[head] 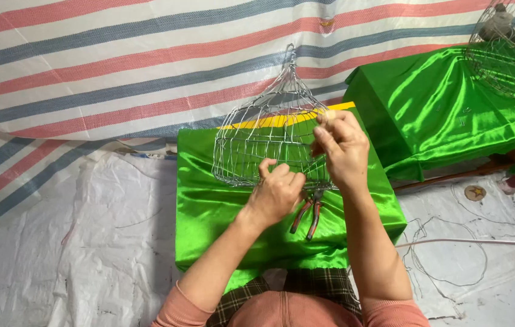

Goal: Assembling a wire mesh cage by bending and securing metal wires with pliers.

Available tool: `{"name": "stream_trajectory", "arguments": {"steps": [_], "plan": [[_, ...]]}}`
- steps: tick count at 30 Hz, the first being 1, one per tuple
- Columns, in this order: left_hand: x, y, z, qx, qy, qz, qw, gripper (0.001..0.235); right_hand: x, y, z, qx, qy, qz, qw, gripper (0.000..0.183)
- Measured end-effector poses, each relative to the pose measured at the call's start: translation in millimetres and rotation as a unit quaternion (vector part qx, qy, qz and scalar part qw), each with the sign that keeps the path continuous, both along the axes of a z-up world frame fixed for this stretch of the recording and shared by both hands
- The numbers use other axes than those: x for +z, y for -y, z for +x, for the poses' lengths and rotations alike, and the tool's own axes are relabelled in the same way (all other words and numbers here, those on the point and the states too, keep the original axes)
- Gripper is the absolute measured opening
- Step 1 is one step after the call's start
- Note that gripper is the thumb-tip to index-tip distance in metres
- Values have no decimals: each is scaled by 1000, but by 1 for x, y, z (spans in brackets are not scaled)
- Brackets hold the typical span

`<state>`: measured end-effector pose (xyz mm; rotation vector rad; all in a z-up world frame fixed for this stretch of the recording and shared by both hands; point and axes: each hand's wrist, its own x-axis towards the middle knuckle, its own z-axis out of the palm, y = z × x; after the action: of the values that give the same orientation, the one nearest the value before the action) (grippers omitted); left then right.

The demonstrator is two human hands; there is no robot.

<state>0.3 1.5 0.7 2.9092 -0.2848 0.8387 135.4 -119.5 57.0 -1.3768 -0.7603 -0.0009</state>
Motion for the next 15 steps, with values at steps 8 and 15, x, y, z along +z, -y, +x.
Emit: {"name": "stream_trajectory", "arguments": {"steps": [8, 15], "plan": [[10, -3, -7, -41, -9, -95, 995, 65, -20, -3, 21, 54, -134, 19, 989, 16], [33, -6, -14, -80, -50, -105, 990, 96, -37, -7, 30, 79, -235, 30, 968, 21]]}}
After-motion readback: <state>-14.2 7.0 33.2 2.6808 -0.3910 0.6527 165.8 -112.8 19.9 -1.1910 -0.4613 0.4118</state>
